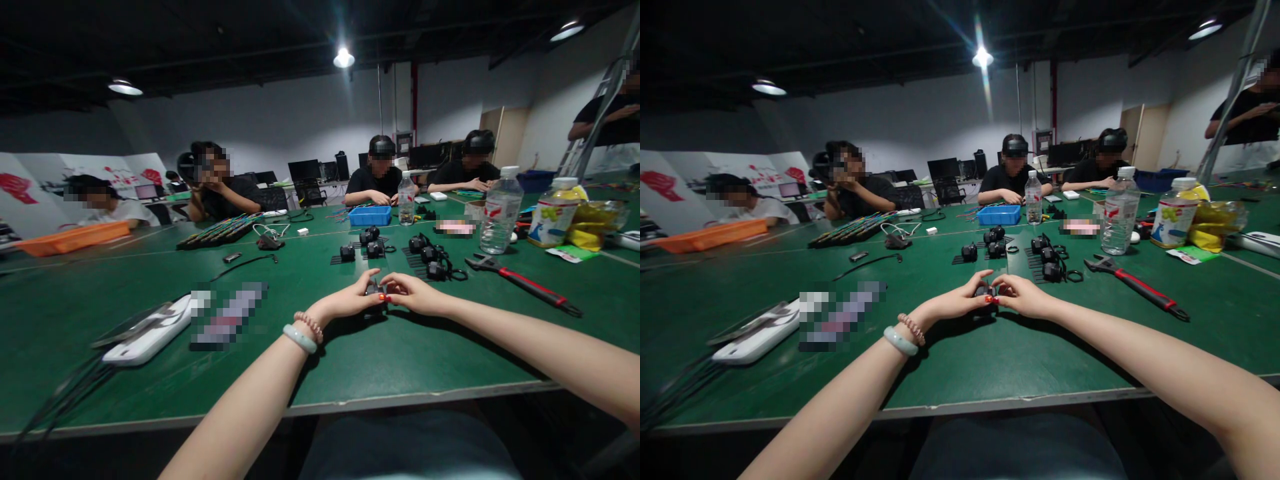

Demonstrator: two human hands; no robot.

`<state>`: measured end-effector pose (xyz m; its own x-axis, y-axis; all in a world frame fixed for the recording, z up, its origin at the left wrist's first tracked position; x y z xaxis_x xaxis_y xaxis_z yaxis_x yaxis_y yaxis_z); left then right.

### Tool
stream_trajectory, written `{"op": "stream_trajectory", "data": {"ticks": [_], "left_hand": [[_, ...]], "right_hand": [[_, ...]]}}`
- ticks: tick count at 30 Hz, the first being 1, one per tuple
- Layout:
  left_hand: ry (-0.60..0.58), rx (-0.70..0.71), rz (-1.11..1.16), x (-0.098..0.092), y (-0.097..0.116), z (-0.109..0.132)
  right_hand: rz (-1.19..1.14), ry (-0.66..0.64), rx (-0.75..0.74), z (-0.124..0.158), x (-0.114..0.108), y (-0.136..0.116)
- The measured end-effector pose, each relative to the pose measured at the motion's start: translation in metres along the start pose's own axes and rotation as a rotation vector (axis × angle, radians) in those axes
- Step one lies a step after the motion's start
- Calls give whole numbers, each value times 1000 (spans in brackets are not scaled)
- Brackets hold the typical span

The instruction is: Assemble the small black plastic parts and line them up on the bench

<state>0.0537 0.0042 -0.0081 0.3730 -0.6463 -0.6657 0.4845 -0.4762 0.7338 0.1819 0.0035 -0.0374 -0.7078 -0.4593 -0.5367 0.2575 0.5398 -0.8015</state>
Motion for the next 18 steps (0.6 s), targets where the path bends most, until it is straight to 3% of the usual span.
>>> {"op": "stream_trajectory", "data": {"ticks": [18], "left_hand": [[2,-10,-8,1,-3,-2]], "right_hand": [[44,-10,-10,0,1,-1]]}}
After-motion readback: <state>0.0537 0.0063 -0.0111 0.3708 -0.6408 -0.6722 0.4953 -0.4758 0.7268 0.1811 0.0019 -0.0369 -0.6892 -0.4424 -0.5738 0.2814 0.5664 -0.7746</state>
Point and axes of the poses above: each hand's wrist, its own z-axis away from the middle knuckle, its own x-axis out of the palm, y = z × x, the point moved 5 cm from there along -z, towards the middle knuckle, and after that the axes turned 11 degrees about -y, right-handed, at the moved point
